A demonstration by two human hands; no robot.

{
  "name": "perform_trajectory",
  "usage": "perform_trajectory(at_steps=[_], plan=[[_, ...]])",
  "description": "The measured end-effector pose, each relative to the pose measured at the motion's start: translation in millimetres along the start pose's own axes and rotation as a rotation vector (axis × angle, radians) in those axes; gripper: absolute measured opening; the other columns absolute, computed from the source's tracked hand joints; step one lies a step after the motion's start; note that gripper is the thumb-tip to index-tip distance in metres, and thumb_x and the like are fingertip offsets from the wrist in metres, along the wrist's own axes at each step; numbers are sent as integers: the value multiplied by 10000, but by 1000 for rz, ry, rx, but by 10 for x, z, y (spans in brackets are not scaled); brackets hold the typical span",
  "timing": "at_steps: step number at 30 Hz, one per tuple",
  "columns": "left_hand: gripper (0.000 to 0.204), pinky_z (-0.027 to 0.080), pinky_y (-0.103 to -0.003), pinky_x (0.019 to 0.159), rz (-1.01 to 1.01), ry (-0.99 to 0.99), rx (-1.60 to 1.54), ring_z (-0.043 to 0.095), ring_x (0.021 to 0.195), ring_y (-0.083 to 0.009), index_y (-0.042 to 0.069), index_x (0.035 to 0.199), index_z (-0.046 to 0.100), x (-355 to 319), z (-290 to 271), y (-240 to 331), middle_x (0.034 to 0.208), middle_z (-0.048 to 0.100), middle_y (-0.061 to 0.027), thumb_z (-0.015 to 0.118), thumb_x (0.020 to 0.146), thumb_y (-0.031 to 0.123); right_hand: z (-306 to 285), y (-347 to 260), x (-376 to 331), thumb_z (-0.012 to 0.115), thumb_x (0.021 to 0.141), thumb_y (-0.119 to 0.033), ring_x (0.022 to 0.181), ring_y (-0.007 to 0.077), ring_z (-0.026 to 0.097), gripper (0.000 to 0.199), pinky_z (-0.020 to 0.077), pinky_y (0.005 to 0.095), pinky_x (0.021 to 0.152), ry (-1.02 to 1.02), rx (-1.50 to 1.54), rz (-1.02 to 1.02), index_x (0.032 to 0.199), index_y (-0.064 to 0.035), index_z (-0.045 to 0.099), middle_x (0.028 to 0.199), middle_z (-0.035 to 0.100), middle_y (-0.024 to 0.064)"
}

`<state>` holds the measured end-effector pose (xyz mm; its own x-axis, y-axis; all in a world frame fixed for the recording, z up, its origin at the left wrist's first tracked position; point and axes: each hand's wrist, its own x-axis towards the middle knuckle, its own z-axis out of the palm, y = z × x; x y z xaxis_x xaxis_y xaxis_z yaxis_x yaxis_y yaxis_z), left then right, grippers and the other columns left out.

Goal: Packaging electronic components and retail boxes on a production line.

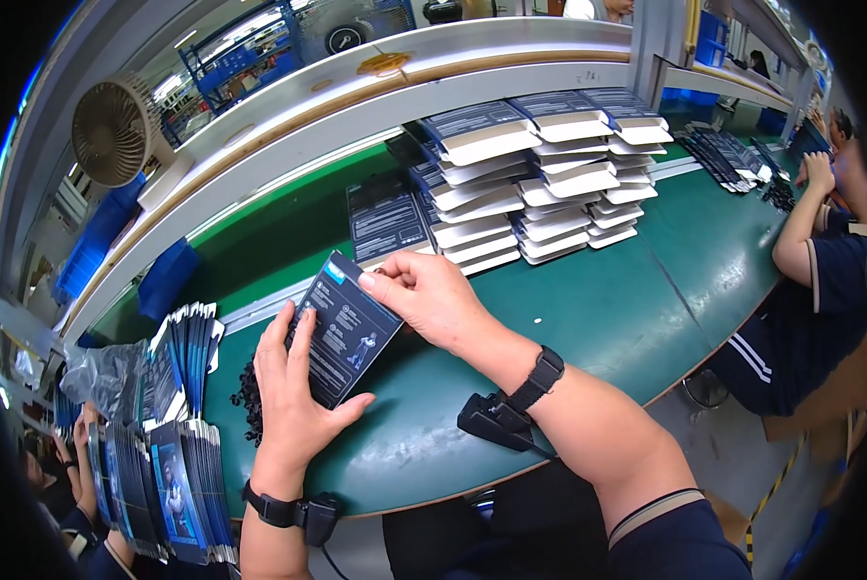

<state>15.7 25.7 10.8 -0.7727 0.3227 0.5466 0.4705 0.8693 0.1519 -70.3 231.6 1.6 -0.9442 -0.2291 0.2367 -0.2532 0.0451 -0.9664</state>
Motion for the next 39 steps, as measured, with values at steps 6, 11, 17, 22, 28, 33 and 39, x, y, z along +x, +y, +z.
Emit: perform_trajectory(at_steps=[6,11,17,22,28,33,39], plan=[[1062,320,-487,1094,-43,-74,23,388,1320,-396,87,1464,388,-5,22,12,1452,374,-222,892,534,173,6,38,-6,680,904,-300,658,130,644,308,506,287,638,-49,85,38,988,-6,719,758,707,82],[1046,314,-487,1094,-17,-42,21,388,1323,-389,93,1452,410,1,16,11,1452,370,-222,883,520,143,-3,89,19,660,922,-276,682,117,645,315,516,277,659,-62,129,-74,1088,-13,710,816,720,92],[978,312,-498,1079,83,66,22,415,1301,-405,91,1397,490,-11,-1,6,1422,412,-250,862,494,140,-77,-79,0,637,943,-217,713,95,642,295,533,247,616,-125,169,42,1112,17,698,866,712,82],[921,341,-506,1022,98,98,6,451,1257,-401,129,1372,527,-28,16,19,1402,427,-265,867,518,189,-161,-240,-14,615,952,-162,768,109,655,248,543,258,685,-152,96,171,1106,12,702,889,716,92],[949,330,-500,1060,86,41,-7,427,1283,-413,114,1376,532,-17,56,25,1408,424,-261,863,487,132,-137,-64,7,589,943,-142,783,247,707,224,548,331,727,-22,-419,-296,1108,-37,698,956,730,138],[945,358,-499,1059,52,67,33,431,1282,-416,118,1387,531,-20,48,-20,1405,419,-258,854,499,104,-58,-94,-18,547,987,-209,950,306,693,300,534,353,819,-116,-369,-291,1238,-70,637,1130,683,189],[913,359,-499,1033,53,138,-19,447,1251,-412,125,1378,547,-23,17,-51,1388,425,-274,856,518,131,-34,-281,-139,624,930,-397,1046,391,643,660,513,411,891,-181,-449,-364,1416,9,436,1198,637,239]])
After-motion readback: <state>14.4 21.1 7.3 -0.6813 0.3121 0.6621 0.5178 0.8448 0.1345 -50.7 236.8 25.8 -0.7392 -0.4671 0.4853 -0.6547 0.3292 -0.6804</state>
